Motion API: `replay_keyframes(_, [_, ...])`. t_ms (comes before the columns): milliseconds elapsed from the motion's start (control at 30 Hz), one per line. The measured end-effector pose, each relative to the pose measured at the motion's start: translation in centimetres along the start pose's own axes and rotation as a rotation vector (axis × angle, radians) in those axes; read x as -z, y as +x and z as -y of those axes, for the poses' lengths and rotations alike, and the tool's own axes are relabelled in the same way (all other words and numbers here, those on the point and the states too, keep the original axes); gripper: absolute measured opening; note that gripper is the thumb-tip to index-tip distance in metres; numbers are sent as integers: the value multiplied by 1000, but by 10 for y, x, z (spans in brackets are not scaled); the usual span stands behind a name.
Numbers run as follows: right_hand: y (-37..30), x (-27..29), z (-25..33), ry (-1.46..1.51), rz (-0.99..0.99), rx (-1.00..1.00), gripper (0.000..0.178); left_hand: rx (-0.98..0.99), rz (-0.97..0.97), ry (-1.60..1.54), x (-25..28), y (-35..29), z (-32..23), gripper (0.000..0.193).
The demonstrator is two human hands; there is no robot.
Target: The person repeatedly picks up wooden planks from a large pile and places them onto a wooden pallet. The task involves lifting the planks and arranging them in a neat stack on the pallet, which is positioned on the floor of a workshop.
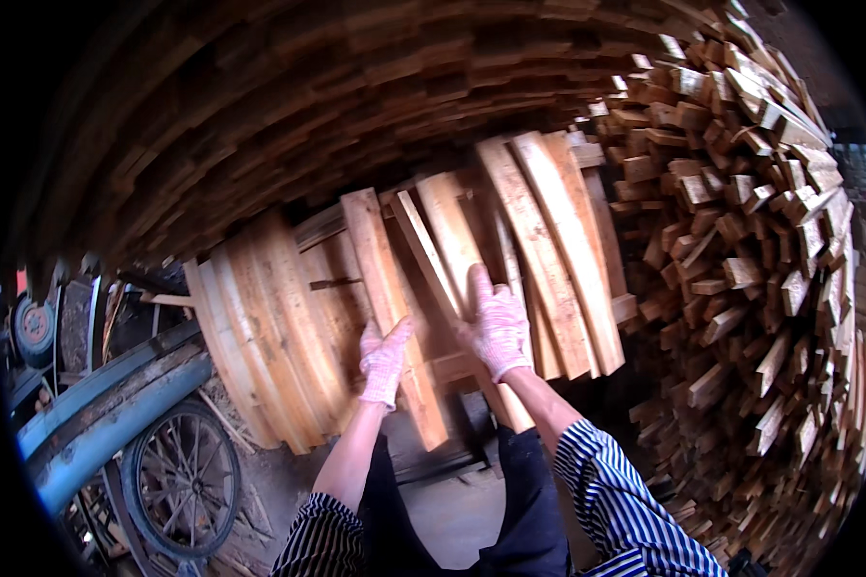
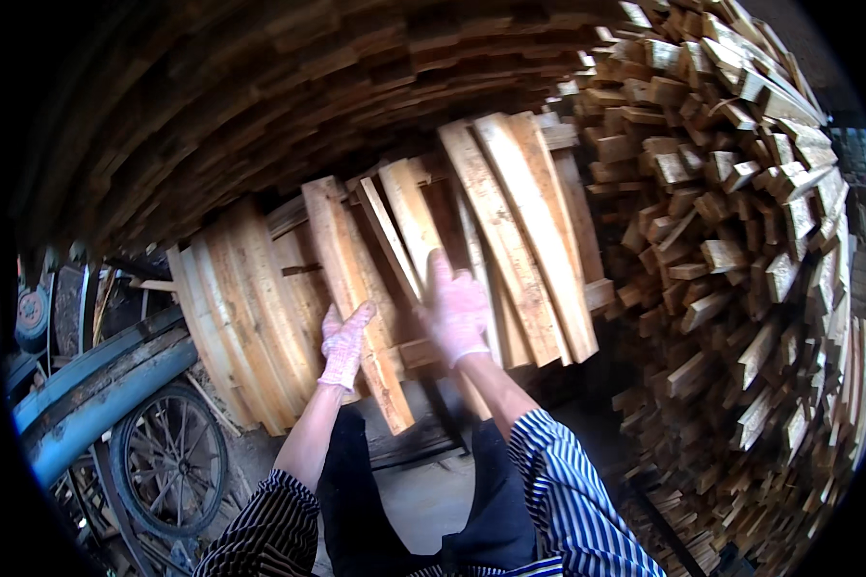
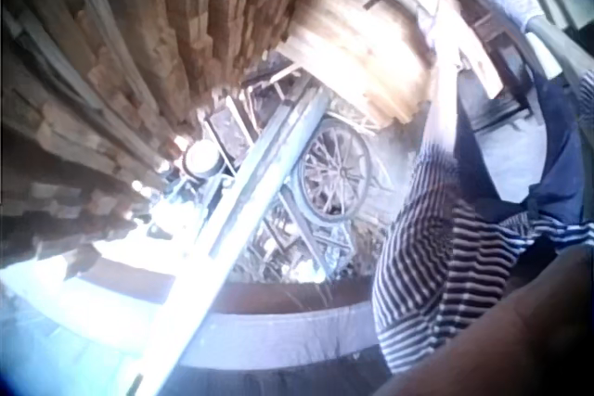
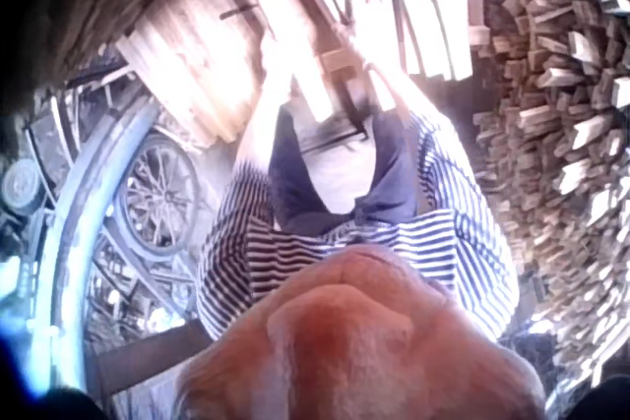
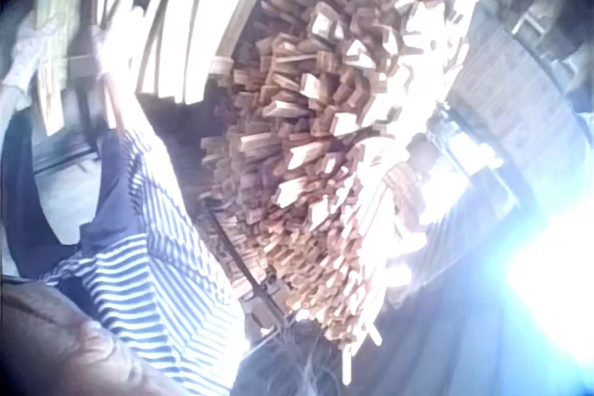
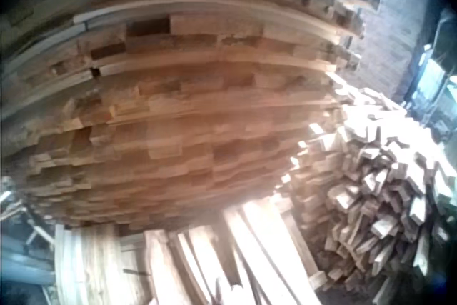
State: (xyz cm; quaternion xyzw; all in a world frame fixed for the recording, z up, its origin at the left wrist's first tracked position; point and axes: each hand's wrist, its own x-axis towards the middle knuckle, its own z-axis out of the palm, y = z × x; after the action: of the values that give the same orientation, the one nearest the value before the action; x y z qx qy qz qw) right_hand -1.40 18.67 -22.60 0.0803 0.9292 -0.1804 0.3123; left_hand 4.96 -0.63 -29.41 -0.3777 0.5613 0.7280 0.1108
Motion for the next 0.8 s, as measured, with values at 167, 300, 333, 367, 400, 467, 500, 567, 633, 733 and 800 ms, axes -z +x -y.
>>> replay_keyframes(167, [-10,-87,39,2,-160,11,109,-47,-166,160,128,9,-27,42])
replay_keyframes(300, [-8,-89,22,147,-154,-23,93,99,-142,80,214,28,-38,44])
replay_keyframes(333, [-8,-90,16,141,-191,-14,90,95,-134,42,225,33,-35,44])
replay_keyframes(367, [-9,-90,18,145,-222,11,87,80,-140,6,245,36,-29,45])
replay_keyframes(400, [-12,-89,19,141,-252,16,85,82,-133,-29,247,37,-26,46])
replay_keyframes(467, [-15,-87,23,62,-316,-9,77,61,-158,3,252,39,-21,49])
replay_keyframes(500, [-11,-88,30,29,-288,8,80,85,-136,-39,259,37,-21,49])
replay_keyframes(567, [1,-92,18,86,-271,9,88,136,-126,-60,234,35,-30,47])
replay_keyframes(633, [17,-103,4,472,-224,106,102,133,-168,-25,228,40,-35,45])
replay_keyframes(733, [25,-97,-20,425,-182,142,100,125,-71,-25,233,40,-40,43])
replay_keyframes(800, [17,-72,16,97,-102,-14,96,107,-109,-39,247,35,-34,43])
